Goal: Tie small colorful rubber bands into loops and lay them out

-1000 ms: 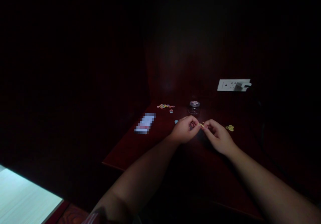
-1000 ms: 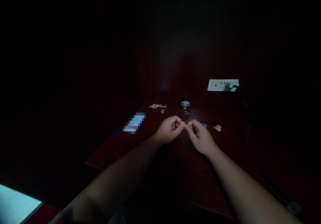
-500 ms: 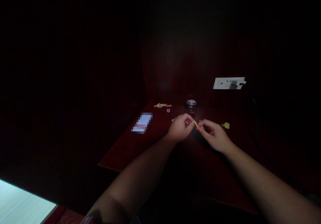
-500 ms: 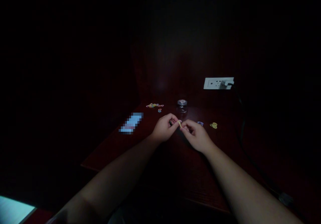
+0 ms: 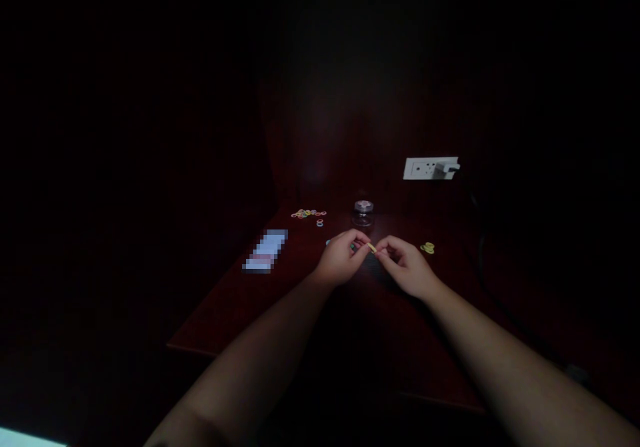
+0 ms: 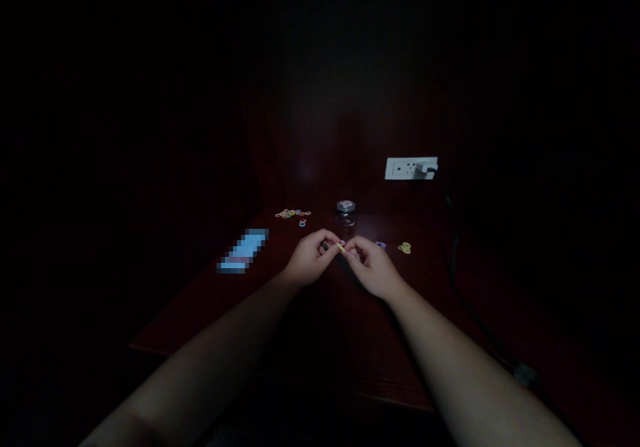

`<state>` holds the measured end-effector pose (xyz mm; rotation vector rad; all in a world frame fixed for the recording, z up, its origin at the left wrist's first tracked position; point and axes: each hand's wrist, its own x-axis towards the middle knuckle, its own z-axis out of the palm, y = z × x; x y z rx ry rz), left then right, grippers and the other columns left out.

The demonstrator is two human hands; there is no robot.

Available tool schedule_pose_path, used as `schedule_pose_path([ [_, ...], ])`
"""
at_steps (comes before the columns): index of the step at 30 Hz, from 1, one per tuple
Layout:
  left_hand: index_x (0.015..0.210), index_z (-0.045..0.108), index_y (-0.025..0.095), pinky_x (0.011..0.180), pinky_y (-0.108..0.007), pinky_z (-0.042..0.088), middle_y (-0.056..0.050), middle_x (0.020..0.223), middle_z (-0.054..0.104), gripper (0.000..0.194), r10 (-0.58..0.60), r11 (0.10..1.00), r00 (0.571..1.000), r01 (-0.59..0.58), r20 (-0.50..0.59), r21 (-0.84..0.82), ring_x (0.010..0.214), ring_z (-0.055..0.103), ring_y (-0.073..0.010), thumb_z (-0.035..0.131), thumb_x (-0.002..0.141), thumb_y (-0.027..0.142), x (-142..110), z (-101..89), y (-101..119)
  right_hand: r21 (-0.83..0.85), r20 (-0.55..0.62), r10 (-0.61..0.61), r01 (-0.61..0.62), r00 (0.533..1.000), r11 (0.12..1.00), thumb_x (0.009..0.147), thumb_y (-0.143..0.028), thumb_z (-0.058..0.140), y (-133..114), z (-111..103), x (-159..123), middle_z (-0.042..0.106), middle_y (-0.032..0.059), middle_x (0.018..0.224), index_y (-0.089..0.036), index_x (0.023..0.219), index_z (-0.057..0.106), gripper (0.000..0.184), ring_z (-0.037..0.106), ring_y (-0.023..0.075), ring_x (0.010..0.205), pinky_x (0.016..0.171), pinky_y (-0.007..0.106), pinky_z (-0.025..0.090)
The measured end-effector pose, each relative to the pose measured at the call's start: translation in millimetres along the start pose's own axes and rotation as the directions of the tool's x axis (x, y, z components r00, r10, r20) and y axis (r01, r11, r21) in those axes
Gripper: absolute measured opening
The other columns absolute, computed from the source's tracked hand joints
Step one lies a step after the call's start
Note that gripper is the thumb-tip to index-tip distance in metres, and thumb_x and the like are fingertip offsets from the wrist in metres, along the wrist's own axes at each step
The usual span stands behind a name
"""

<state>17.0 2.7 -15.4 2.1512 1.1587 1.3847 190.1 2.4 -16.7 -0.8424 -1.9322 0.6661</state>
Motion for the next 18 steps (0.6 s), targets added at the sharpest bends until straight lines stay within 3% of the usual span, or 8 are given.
schedule_pose_path([
  [10,0.090,0.064,0.016,0.061,-0.020,0.045,-0.003,0.086,0.068,0.013,0.032,0.999,0.999,-0.031,0.014,-0.031,0.074,0.060,-0.0109,0.058,0.081,0.023,0.2,2.3,2.5,-0.049,-0.069,-0.007,0.003,0.998,0.999,0.086,-0.027,0.051,5.1,-3.4,1.4,0.051,-0.0006,0.065,-0.019,0.082,0.057,0.010,0.048,0.0137,0.058,0.052,0.025,0.037],
  [18,0.096,0.062,0.016,0.061,-0.019,0.045,-0.003,0.087,0.068,0.021,0.034,0.997,0.998,-0.030,0.045,-0.070,0.075,0.061,-0.0105,0.063,0.076,0.022,-0.9,2.2,2.8,0.010,-0.078,-0.009,0.009,0.997,1.000,0.086,-0.029,0.053,5.9,-2.5,0.8,0.052,-0.0008,0.065,-0.019,0.082,0.058,0.012,0.049,0.0133,0.058,0.053,0.025,0.038],
])
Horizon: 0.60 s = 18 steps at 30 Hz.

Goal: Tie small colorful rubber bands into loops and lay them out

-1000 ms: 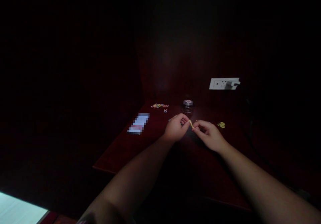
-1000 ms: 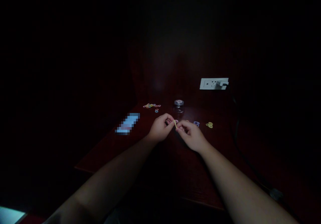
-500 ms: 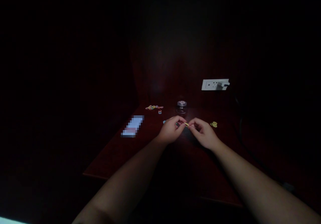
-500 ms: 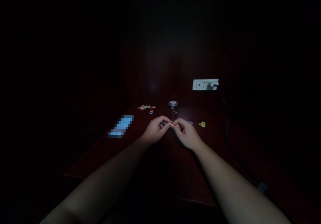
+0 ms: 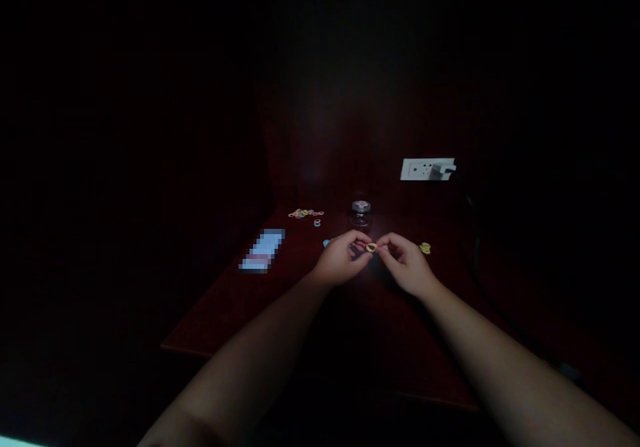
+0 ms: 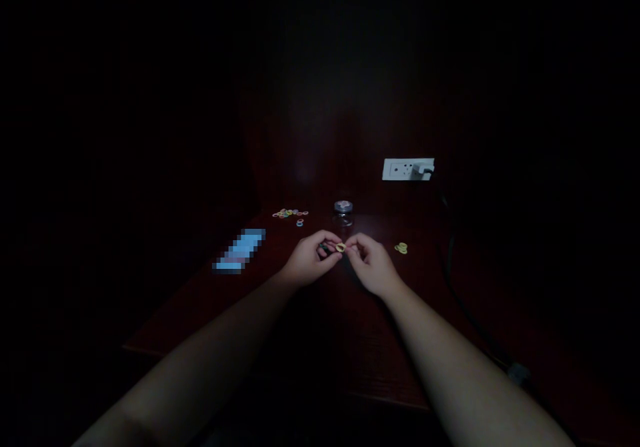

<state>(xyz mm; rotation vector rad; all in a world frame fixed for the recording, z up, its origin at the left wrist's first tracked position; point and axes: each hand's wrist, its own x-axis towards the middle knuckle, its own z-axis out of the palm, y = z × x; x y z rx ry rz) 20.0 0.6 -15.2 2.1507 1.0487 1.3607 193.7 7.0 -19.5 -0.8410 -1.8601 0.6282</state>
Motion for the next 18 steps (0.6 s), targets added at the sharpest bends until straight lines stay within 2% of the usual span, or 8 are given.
schedule_pose_path([
  [3,0.098,0.061,0.016,0.061,-0.019,0.045,-0.003,0.089,0.068,0.025,-0.007,1.000,1.000,0.007,0.001,-0.015,0.076,0.061,-0.0108,0.065,0.075,0.024,-0.3,-0.4,1.0,0.036,0.010,-0.011,0.011,1.000,0.999,0.086,-0.029,0.055,-0.4,0.2,0.1,0.053,-0.0008,0.065,-0.018,0.082,0.059,0.012,0.049,0.0131,0.059,0.055,0.026,0.039],
  [18,0.094,0.060,0.015,0.060,-0.020,0.046,-0.004,0.086,0.069,0.021,-0.019,0.999,0.999,0.018,-0.041,-0.032,0.073,0.063,-0.0104,0.065,0.075,0.023,0.5,0.5,1.8,0.107,-0.003,0.031,-0.031,1.000,0.994,0.081,-0.033,0.060,-2.5,0.9,0.0,0.055,0.0004,0.067,-0.019,0.083,0.057,0.015,0.050,0.0133,0.059,0.054,0.025,0.040],
])
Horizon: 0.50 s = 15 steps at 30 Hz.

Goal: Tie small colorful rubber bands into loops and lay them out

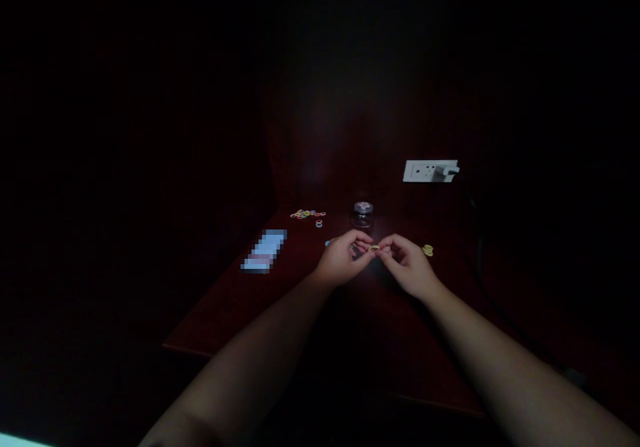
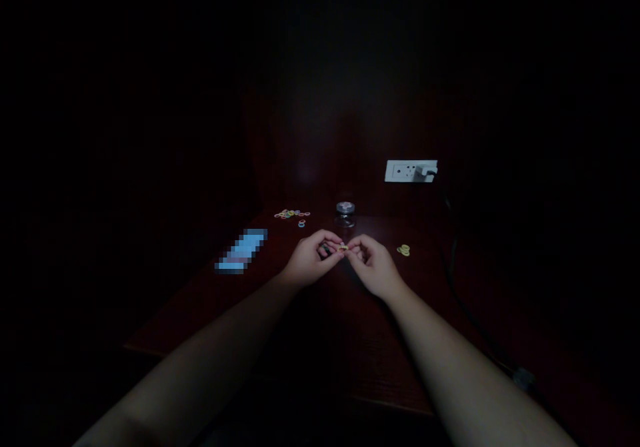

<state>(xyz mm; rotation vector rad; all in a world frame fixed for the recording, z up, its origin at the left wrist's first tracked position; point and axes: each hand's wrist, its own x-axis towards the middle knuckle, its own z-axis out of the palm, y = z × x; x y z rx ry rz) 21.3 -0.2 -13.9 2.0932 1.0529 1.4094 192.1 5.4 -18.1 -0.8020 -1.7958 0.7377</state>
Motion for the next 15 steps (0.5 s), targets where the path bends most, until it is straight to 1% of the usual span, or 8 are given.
schedule_pose_path([
  [4,0.093,0.061,0.015,0.061,-0.019,0.046,-0.003,0.084,0.069,0.020,0.017,1.000,1.000,-0.017,0.004,0.000,0.071,0.062,-0.0099,0.066,0.075,0.023,0.2,-0.1,-0.3,-0.027,-0.011,-0.018,0.018,1.000,0.999,0.083,-0.031,0.058,1.9,-0.3,0.0,0.054,0.0003,0.067,-0.018,0.080,0.057,0.014,0.049,0.0132,0.059,0.055,0.026,0.040],
  [9,0.093,0.062,0.015,0.061,-0.019,0.047,-0.004,0.085,0.069,0.020,0.014,1.000,1.000,-0.014,-0.006,0.000,0.072,0.063,-0.0102,0.066,0.074,0.022,0.2,-0.5,1.2,-0.049,0.004,-0.035,0.035,0.999,0.998,0.084,-0.031,0.057,3.7,-0.9,-0.6,0.055,0.0007,0.068,-0.018,0.082,0.058,0.013,0.051,0.0135,0.060,0.055,0.026,0.041],
  [15,0.093,0.063,0.015,0.063,-0.020,0.047,-0.004,0.085,0.069,0.019,0.042,0.998,0.999,-0.042,0.002,0.049,0.074,0.063,-0.0109,0.064,0.074,0.019,0.3,-2.1,2.0,-0.053,0.017,-0.053,0.054,0.998,0.997,0.081,-0.032,0.062,1.4,0.2,-0.9,0.055,0.0006,0.068,-0.018,0.084,0.059,0.014,0.050,0.0132,0.061,0.056,0.025,0.042],
])
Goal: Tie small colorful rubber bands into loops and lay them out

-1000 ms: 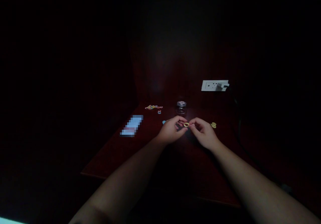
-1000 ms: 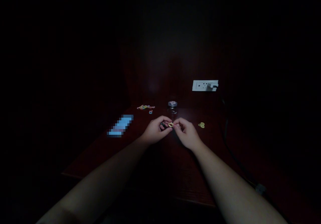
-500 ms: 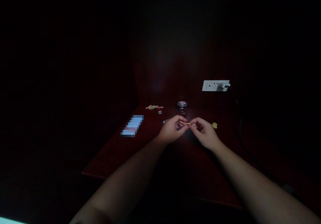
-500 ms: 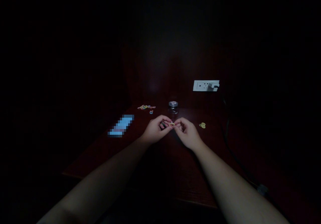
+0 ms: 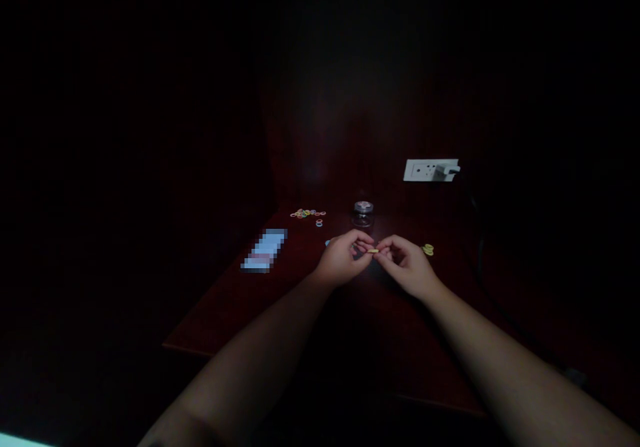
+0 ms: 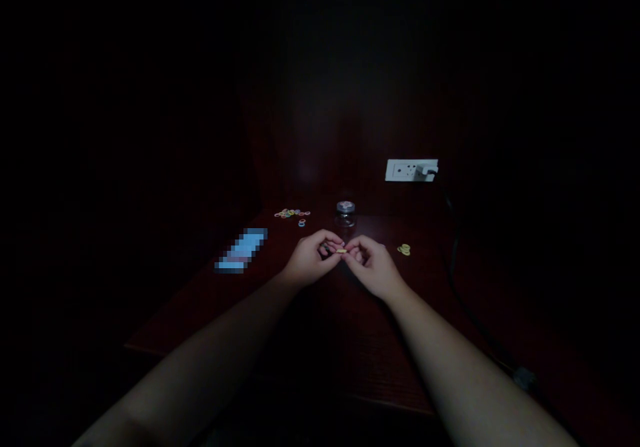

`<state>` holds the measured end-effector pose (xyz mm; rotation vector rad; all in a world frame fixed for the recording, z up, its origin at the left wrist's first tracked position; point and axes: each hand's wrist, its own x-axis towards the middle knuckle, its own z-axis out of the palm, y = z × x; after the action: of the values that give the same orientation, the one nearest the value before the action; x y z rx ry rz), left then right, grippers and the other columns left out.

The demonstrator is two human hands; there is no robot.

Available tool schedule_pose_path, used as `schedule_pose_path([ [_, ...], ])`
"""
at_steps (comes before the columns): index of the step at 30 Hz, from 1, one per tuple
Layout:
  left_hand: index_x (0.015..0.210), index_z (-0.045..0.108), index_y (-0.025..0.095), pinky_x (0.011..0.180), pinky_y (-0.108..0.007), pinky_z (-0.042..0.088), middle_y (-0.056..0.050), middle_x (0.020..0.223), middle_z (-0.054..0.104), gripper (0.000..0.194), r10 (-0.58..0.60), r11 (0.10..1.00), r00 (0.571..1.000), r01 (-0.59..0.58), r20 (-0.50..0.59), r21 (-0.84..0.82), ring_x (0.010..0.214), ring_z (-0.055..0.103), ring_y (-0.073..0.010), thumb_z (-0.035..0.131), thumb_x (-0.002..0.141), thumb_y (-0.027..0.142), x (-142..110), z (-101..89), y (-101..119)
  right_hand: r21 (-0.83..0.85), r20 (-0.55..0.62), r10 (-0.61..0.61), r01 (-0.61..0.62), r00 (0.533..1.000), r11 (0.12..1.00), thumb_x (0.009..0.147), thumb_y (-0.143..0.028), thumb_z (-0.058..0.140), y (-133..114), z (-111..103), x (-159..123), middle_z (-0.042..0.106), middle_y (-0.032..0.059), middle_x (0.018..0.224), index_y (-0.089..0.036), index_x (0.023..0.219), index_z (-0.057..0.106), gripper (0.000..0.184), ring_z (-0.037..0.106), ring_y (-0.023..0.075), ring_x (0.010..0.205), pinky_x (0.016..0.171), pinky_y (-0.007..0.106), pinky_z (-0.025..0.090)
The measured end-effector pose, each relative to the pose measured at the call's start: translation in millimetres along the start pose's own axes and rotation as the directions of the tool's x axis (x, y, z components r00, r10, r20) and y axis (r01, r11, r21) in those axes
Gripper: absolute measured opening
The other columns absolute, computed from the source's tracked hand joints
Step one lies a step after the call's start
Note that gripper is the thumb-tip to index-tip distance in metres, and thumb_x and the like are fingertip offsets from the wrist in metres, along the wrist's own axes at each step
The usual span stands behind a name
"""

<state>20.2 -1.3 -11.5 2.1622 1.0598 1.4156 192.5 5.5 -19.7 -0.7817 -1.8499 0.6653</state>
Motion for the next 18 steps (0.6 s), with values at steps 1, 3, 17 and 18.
schedule_pose_path([
  [1,0.093,0.063,0.016,0.063,-0.021,0.047,-0.003,0.085,0.069,0.019,0.004,1.000,1.000,-0.004,0.001,0.005,0.074,0.063,-0.0109,0.064,0.074,0.019,-0.1,0.1,-0.3,-0.009,-0.002,-0.003,0.003,1.000,1.000,0.081,-0.032,0.062,-0.3,0.0,0.0,0.055,0.0005,0.068,-0.018,0.083,0.059,0.014,0.050,0.0132,0.061,0.056,0.026,0.042],
  [3,0.092,0.063,0.016,0.064,-0.021,0.048,-0.003,0.085,0.069,0.018,0.009,1.000,1.000,-0.009,-0.001,0.012,0.073,0.063,-0.0109,0.064,0.074,0.020,-0.4,0.5,-0.9,-0.026,-0.007,-0.004,0.004,1.000,1.000,0.082,-0.032,0.061,-0.6,-0.3,0.0,0.056,0.0008,0.068,-0.019,0.083,0.059,0.013,0.050,0.0136,0.061,0.056,0.026,0.042],
  [17,0.084,0.064,0.016,0.063,-0.021,0.046,-0.001,0.079,0.066,0.011,0.069,0.997,0.997,-0.069,0.025,0.032,0.070,0.059,-0.0100,0.065,0.075,0.022,-1.1,-0.2,0.3,-0.077,-0.014,-0.001,0.000,1.000,0.997,0.084,-0.027,0.056,3.6,-1.3,-0.3,0.059,0.0023,0.071,-0.019,0.082,0.060,0.009,0.053,0.0152,0.064,0.058,0.027,0.043],
  [18,0.084,0.064,0.016,0.063,-0.021,0.046,-0.001,0.078,0.066,0.011,0.065,0.997,0.997,-0.066,0.030,0.032,0.070,0.059,-0.0101,0.065,0.076,0.023,-1.2,-0.1,0.1,-0.081,-0.014,-0.002,0.001,1.000,0.997,0.083,-0.027,0.056,3.5,-1.4,-0.1,0.058,0.0020,0.070,-0.019,0.082,0.059,0.009,0.053,0.0151,0.064,0.058,0.027,0.043],
])
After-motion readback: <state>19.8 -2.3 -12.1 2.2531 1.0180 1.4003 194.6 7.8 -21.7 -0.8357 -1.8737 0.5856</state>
